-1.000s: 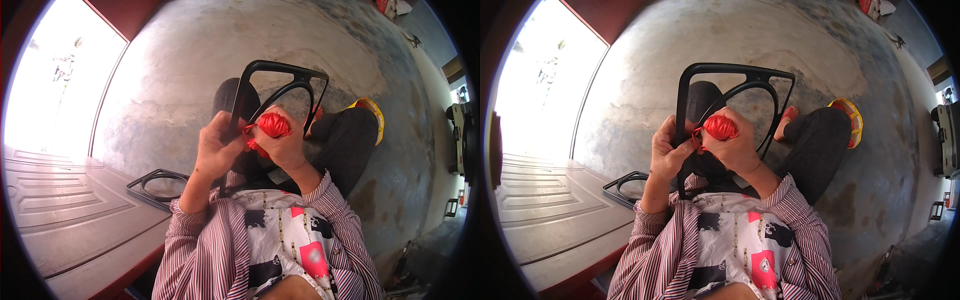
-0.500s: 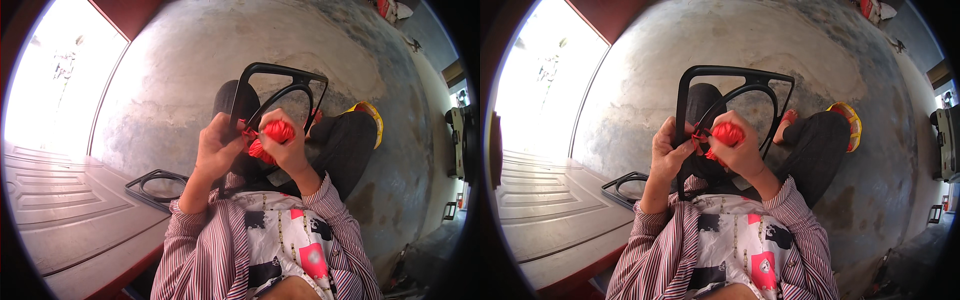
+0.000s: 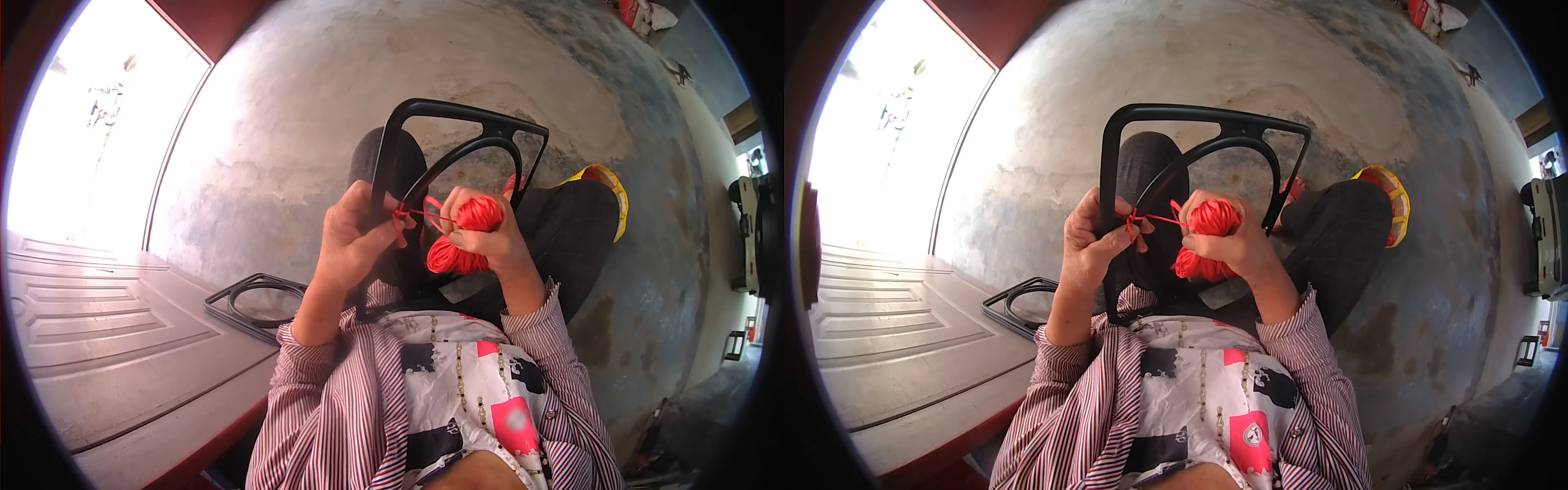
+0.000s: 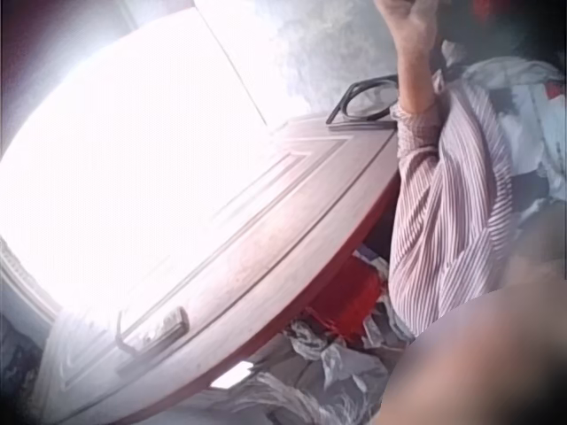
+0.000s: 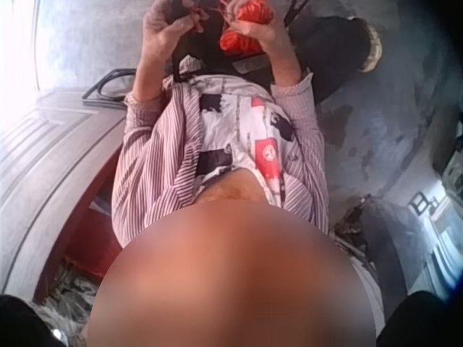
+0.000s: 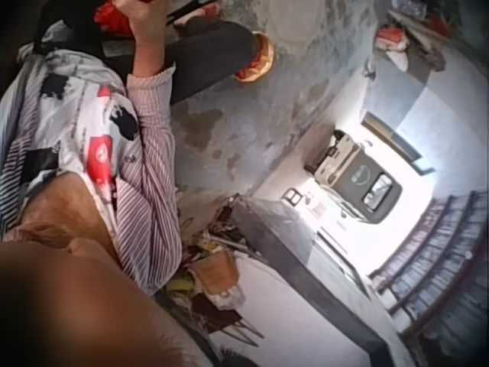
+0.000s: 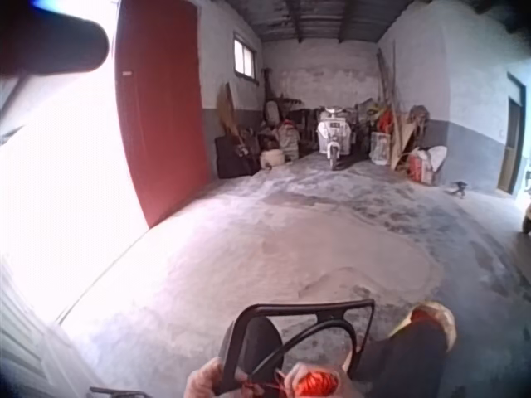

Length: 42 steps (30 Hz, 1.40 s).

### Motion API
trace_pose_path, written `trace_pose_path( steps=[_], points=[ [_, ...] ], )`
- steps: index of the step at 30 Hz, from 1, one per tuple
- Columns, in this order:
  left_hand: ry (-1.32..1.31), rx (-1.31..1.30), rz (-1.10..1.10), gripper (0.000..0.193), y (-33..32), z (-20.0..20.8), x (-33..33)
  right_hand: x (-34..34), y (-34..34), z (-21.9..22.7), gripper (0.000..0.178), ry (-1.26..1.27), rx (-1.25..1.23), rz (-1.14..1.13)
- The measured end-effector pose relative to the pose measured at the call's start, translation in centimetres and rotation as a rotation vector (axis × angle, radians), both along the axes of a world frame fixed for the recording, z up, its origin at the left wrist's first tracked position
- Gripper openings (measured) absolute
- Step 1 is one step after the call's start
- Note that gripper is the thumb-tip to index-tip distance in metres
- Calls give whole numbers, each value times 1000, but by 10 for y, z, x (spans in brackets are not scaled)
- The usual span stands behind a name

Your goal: Wrap red plastic cord around a frame for furniture or a mirror.

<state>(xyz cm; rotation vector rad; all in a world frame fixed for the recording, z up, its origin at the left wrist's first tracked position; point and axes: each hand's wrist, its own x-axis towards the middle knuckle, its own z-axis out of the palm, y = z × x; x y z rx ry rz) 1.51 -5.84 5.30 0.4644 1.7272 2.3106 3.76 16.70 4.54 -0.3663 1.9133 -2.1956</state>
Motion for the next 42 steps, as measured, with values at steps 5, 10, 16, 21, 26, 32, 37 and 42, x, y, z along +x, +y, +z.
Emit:
trace_pose_path(
  steps=[5,10,16,21,26,32,37,42],
  points=[
    [-44,17,20,20,1,1,-2,6,-20,13,15,268,-256,-84],
    [-146,6,-8,19,1,4,1,12,-21,24,10,-134,-493,-135],
    [-124,-22,26,13,11,-3,5,-6,-30,16,17,-170,-160,-352],
    [-76,-151,2,16,14,8,6,-7,-36,21,17,-89,24,-325],
    [-28,-255,2,20,14,14,9,-7,-38,22,20,-86,22,-306],
    [51,-180,-59,25,9,21,13,-2,-37,35,23,-66,74,-308],
    [270,-548,51,31,19,35,19,-2,-36,29,26,-9,173,-353],
    [213,-509,68,20,17,24,17,1,-37,36,25,3,205,-349]
  ],
)
